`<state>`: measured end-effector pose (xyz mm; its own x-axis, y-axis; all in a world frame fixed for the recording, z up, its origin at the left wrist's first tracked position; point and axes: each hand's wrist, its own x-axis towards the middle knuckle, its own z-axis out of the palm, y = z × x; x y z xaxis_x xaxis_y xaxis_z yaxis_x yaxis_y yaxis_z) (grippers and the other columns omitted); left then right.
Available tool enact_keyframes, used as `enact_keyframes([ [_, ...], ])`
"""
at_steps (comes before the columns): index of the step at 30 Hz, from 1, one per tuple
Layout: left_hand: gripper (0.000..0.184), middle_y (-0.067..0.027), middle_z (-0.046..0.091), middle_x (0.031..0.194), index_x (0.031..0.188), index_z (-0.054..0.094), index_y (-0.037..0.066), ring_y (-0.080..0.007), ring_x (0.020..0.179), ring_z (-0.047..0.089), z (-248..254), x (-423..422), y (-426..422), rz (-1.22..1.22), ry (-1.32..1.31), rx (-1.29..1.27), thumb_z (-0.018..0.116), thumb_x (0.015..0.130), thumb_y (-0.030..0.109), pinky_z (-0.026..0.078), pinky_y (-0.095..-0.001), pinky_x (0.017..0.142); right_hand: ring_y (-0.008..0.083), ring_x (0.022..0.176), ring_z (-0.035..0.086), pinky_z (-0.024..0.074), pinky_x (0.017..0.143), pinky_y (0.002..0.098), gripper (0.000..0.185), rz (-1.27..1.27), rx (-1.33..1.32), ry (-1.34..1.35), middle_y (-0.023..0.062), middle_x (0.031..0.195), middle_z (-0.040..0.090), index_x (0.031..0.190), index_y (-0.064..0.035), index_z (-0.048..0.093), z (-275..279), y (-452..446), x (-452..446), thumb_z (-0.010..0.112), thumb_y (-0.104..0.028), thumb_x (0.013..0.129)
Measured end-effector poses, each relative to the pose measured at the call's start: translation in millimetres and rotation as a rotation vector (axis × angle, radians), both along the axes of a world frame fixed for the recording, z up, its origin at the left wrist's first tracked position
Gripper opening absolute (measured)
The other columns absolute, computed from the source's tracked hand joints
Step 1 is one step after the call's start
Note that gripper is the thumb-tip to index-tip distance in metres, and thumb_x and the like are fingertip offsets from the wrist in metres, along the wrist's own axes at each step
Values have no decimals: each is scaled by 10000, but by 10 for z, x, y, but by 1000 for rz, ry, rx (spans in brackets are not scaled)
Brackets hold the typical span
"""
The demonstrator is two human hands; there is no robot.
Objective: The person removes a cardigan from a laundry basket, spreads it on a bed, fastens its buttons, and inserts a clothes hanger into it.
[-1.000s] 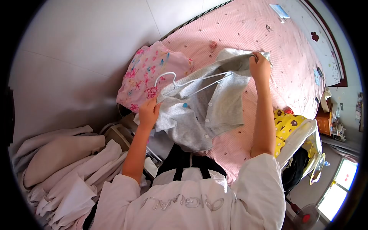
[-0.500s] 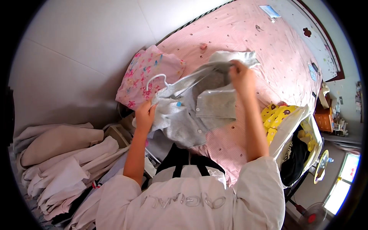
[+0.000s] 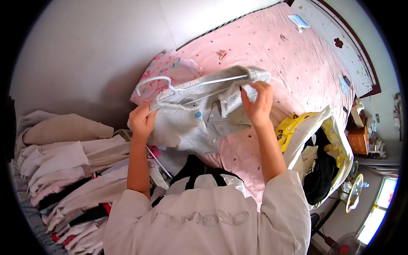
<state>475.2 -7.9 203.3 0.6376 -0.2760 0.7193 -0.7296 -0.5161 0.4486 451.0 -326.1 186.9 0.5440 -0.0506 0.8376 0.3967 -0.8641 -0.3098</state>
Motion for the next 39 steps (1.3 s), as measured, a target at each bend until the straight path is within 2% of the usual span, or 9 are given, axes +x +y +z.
enact_keyframes([
  [4, 275, -122, 509, 591, 884, 597, -30, -228, 476, 489, 252, -264, 22, 24, -5, 42, 636, 615, 14, 384, -285, 451, 287, 818, 528, 428, 679, 365, 373, -125, -252, 0, 113, 870, 538, 925, -33, 507, 559, -210, 35, 690, -149, 621],
  [7, 266, -125, 526, 612, 880, 597, -27, -229, 485, 498, 351, -396, 6, 54, 4, 70, 635, 622, 26, 387, -285, 454, 266, 729, 551, 440, 628, 360, 283, -5, -100, 649, 96, 756, 553, 849, -50, 526, 496, -429, 15, 667, -186, 644],
  [12, 238, -122, 545, 639, 867, 600, -12, -228, 489, 499, 474, -587, -140, 67, -42, 150, 633, 637, 44, 396, -290, 460, 263, 594, 541, 430, 541, 356, 224, 184, -212, 379, 83, 629, 527, 734, -76, 501, 547, 7, -163, 654, -218, 653],
  [19, 272, -91, 511, 602, 878, 609, 16, -218, 490, 478, 1074, -813, -194, 173, -215, 159, 664, 618, 79, 393, -288, 459, 226, 489, 497, 399, 454, 311, 285, 154, -89, 85, 59, 545, 494, 689, -54, 517, 1369, 129, -612, 707, -246, 596],
  [24, 284, -91, 481, 588, 880, 611, 9, -200, 482, 448, 1318, -795, 101, 340, -421, 108, 665, 604, 45, 367, -279, 452, 269, 618, 544, 438, 565, 324, 272, 536, -163, 134, 98, 701, 557, 844, -16, 535, 1971, -113, -926, 655, -192, 673],
  [29, 249, -113, 543, 688, 892, 600, -23, -203, 552, 495, 1171, -828, 237, 342, -301, 125, 621, 646, 4, 397, -270, 506, 285, 656, 561, 439, 592, 344, 189, 268, -167, 435, 108, 715, 570, 879, -39, 528, 1732, -177, -1008, 586, -89, 706],
  [33, 250, -104, 535, 669, 874, 602, -21, -201, 570, 499, 1150, -912, 235, 339, -281, 157, 645, 635, 33, 401, -275, 516, 267, 586, 552, 429, 536, 329, 147, 191, -132, 268, 102, 664, 561, 827, -43, 541, 1445, -152, -1000, 599, -84, 698],
  [36, 228, -112, 573, 793, 874, 601, -26, -225, 685, 532, 1090, -986, 479, 533, -330, -89, 617, 652, 22, 423, -286, 607, 253, 556, 544, 422, 513, 312, 148, 118, -19, 264, 103, 650, 554, 821, -45, 550, 1394, -175, -1063, 609, -79, 691],
  [39, 201, -128, 573, 886, 889, 582, -62, -233, 763, 543, 1228, -1231, 326, 556, -434, -17, 536, 694, -37, 427, -283, 709, 241, 539, 540, 420, 508, 302, 162, 99, 8, 261, 105, 636, 549, 835, -41, 554, 1411, -112, -1122, 609, -51, 683],
])
